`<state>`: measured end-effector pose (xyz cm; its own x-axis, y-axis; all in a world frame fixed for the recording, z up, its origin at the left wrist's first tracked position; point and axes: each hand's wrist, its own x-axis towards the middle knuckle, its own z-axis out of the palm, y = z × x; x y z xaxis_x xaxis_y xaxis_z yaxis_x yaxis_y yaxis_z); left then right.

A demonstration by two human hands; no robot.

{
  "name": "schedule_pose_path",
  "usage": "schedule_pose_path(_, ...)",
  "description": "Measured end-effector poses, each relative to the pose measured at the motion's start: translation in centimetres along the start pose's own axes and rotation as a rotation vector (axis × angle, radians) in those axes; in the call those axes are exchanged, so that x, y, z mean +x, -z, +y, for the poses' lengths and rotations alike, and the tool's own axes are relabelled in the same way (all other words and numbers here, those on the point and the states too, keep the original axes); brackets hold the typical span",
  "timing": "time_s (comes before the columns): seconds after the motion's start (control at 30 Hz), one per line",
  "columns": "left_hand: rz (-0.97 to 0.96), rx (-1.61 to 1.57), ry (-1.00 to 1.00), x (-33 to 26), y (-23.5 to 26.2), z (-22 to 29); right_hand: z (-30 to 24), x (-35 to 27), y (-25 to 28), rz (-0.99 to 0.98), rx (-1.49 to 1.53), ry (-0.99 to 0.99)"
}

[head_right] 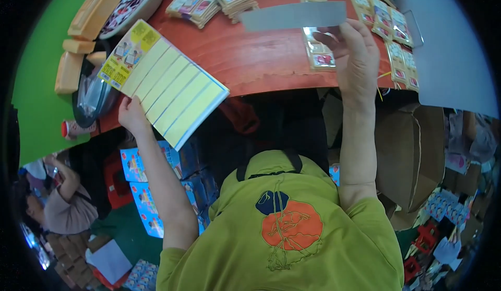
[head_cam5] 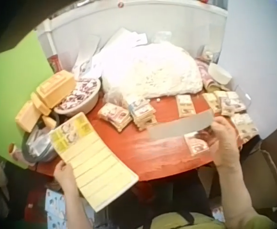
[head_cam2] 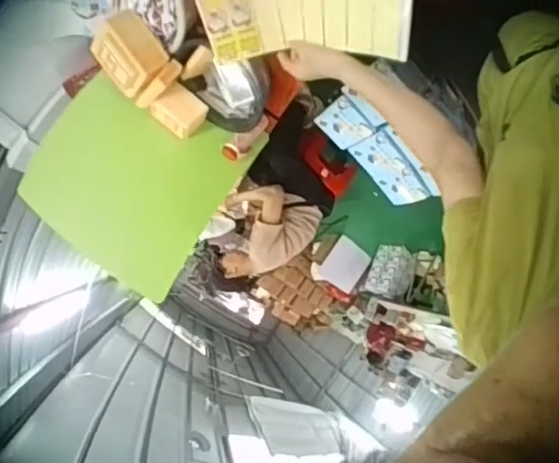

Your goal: Applying adhesive labels and wrappers to plastic product trays.

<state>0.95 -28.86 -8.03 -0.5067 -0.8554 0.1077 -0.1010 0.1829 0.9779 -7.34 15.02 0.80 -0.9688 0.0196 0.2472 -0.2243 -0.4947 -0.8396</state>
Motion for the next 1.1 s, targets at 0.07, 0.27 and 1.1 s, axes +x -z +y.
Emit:
schedule_pose_path(0.07,0.004,0.674,-0.383,-0.6,-0.9,2.2,-2.1,-1.3,0.2,0.039,-0.186,0.114)
schedule_pose_path(0.27,-0.678,0.044,-0.296,-16.1,-5.9,11.6,-1.5,-6.2,-4.4,-0.163,-1.082,0.668)
schedule_pose_path(1.1,-0.952,-0.289,0.576,-23.4,-17.6,11.4,-0.5,-5.3,9.2,0.228,-0.504,-0.157)
